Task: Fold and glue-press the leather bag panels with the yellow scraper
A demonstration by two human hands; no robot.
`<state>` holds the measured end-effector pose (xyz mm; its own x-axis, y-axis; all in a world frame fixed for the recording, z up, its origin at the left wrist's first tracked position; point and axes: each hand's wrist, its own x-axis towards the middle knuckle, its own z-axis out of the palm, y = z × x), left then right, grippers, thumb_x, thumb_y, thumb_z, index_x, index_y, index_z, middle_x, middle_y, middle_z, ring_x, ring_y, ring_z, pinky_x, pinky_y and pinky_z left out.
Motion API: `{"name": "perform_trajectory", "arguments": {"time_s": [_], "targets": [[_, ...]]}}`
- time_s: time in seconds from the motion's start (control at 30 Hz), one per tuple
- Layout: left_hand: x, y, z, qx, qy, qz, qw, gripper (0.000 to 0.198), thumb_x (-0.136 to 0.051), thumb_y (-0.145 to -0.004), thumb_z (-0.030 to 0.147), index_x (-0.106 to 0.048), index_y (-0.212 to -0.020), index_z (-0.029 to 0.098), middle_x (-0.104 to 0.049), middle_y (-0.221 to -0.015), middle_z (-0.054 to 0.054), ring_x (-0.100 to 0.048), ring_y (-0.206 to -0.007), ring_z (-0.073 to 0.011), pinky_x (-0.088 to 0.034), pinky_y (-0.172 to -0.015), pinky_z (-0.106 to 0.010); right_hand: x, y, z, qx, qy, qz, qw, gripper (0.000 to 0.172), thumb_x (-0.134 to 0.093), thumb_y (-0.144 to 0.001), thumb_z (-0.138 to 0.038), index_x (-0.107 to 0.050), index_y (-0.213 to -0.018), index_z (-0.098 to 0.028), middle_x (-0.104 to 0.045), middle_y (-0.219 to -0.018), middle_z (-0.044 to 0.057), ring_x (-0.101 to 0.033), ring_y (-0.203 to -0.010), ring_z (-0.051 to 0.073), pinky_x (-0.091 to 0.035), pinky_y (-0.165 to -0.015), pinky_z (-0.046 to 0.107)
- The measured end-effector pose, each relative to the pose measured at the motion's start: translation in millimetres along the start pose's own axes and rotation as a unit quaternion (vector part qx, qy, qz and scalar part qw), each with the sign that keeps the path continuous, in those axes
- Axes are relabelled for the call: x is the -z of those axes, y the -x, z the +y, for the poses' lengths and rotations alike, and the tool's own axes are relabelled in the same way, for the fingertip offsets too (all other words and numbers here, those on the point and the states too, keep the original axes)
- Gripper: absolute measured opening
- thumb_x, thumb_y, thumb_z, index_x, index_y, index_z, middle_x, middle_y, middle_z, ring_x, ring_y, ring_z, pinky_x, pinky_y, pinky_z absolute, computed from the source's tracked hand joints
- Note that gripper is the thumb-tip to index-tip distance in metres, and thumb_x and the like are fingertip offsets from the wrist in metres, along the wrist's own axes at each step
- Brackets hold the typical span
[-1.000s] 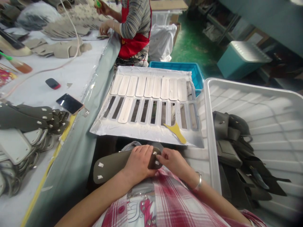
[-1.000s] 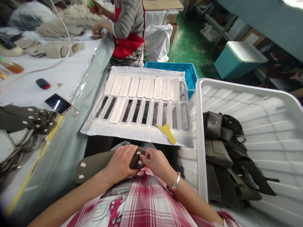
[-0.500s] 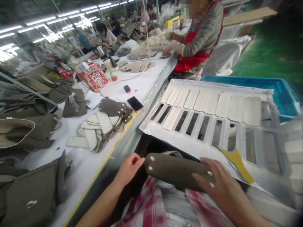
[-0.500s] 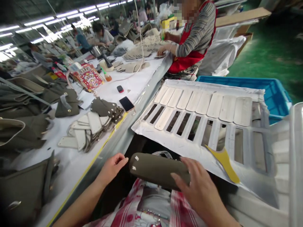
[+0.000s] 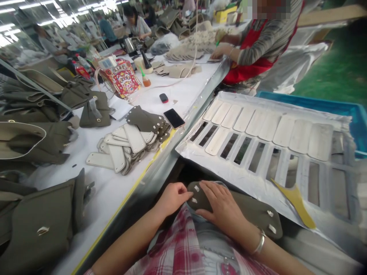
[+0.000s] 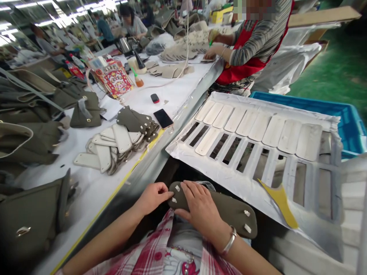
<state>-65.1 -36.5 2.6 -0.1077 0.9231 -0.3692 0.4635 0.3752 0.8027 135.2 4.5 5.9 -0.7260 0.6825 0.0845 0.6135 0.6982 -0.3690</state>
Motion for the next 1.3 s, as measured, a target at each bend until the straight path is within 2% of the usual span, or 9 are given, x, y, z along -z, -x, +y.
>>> {"name": "perform_trajectory", "arguments": {"time_s": [0.27, 0.53, 0.67, 0.73, 0.8, 0.93, 1.03, 1.13, 1.3], "targets": [[8.1, -5.3, -1.3, -0.015, -0.021, -0.037, 0.999, 0.027, -0.06, -0.073, 0.041, -0.052, -0.064, 0.017, -0.052, -0.059, 0.004, -0.047, -0.056, -0.0102, -0.036, -0.053, -0.022, -1.1, -1.4, -2.4, -0.005, -0.016, -0.007, 1.0, 0.069, -0.065, -0.074, -0.045, -0.039, -0.132, -0.018, -0.047, -0.132, 0.011, -0.043, -0.119, 0.028, -0.036, -0.099, 0.047], [1.3, -12.4, -7.1, -0.01, 0.017, -0.058, 0.998, 0.025, -0.06, -0.073, 0.034, -0.043, -0.086, 0.021, -0.047, -0.069, 0.006, -0.05, -0.056, -0.0099, -0.041, -0.049, -0.021, 3.9, -1.3, -0.4, 0.006, -0.008, -0.026, 1.0, 0.071, -0.065, -0.073, -0.047, -0.04, -0.131, -0.015, -0.046, -0.133, 0.013, -0.043, -0.119, 0.029, -0.037, -0.099, 0.046], [9.3, -10.6, -0.2, -0.048, -0.068, -0.058, 0.995, 0.027, -0.058, -0.074, 0.032, -0.046, -0.095, 0.02, -0.054, -0.075, 0.003, -0.056, -0.068, -0.0132, -0.048, -0.065, -0.027, 20.3, 29.0, 27.0, -0.009, 0.02, -0.032, 0.999, 0.078, -0.068, -0.07, -0.048, -0.038, -0.134, -0.014, -0.046, -0.132, 0.016, -0.043, -0.119, 0.031, -0.037, -0.1, 0.05], [14.6, -6.9, 13.1, -0.077, -0.129, -0.06, 0.987, 0.039, -0.057, -0.076, 0.033, -0.045, -0.111, 0.02, -0.06, -0.091, -0.002, -0.059, -0.082, -0.017, -0.048, -0.076, -0.032, 36.6, 52.5, 46.5, -0.026, 0.033, -0.034, 0.999, 0.082, -0.067, -0.07, -0.051, -0.035, -0.136, -0.014, -0.046, -0.132, 0.017, -0.044, -0.119, 0.032, -0.036, -0.1, 0.052], [12.8, -3.8, 31.8, -0.135, -0.207, -0.046, 0.968, 0.054, -0.055, -0.078, 0.036, -0.038, -0.127, 0.019, -0.055, -0.118, -0.01, -0.054, -0.106, -0.0222, -0.043, -0.092, -0.038, 55.2, 74.6, 62.3, -0.043, 0.037, -0.032, 0.998, 0.087, -0.065, -0.07, -0.056, -0.03, -0.138, -0.014, -0.045, -0.132, 0.018, -0.044, -0.12, 0.032, -0.036, -0.1, 0.052], [-24.8, -5.4, 64.7, -0.31, -0.337, -0.102, 0.883, 0.089, -0.056, -0.072, 0.06, -0.021, -0.141, 0.015, -0.031, -0.144, -0.015, -0.028, -0.132, -0.028, -0.021, -0.109, -0.045, 73.7, 93.5, 73.3, -0.066, 0.032, -0.049, 0.996, 0.099, -0.063, -0.066, -0.063, -0.027, -0.14, -0.009, -0.041, -0.135, 0.022, -0.039, -0.124, 0.033, -0.034, -0.102, 0.05], [-64.9, -12.8, 69.9, -0.383, -0.386, -0.146, 0.827, 0.102, -0.052, -0.065, 0.073, -0.023, -0.14, 0.012, -0.032, -0.144, -0.016, -0.028, -0.132, -0.0305, -0.016, -0.109, -0.047, 61.4, 88.1, 72.0, -0.042, 0.02, -0.066, 0.997, 0.103, -0.06, -0.065, -0.068, -0.025, -0.14, -0.006, -0.038, -0.137, 0.023, -0.034, -0.127, 0.033, -0.028, -0.105, 0.05], [-86.8, -21.4, 65.0, -0.381, -0.41, -0.141, 0.817, 0.094, -0.052, -0.066, 0.071, -0.033, -0.135, 0.01, -0.042, -0.135, -0.018, -0.039, -0.121, -0.0331, -0.023, -0.103, -0.048, 43.9, 81.4, 71.3, -0.027, 0.015, -0.061, 0.998, 0.099, -0.059, -0.067, -0.068, -0.029, -0.139, -0.008, -0.042, -0.135, 0.021, -0.037, -0.124, 0.033, -0.026, -0.104, 0.05], [-86.6, -27.3, 69.9, -0.36, -0.419, -0.132, 0.823, 0.072, -0.055, -0.071, 0.056, -0.044, -0.124, 0.009, -0.054, -0.117, -0.017, -0.048, -0.104, -0.0315, -0.033, -0.092, -0.044, 37.5, 77.2, 75.4, -0.056, 0.003, -0.05, 0.997, 0.081, -0.061, -0.07, -0.06, -0.042, -0.13, -0.008, -0.053, -0.119, 0.018, -0.048, -0.107, 0.031, -0.035, -0.094, 0.046]]}}
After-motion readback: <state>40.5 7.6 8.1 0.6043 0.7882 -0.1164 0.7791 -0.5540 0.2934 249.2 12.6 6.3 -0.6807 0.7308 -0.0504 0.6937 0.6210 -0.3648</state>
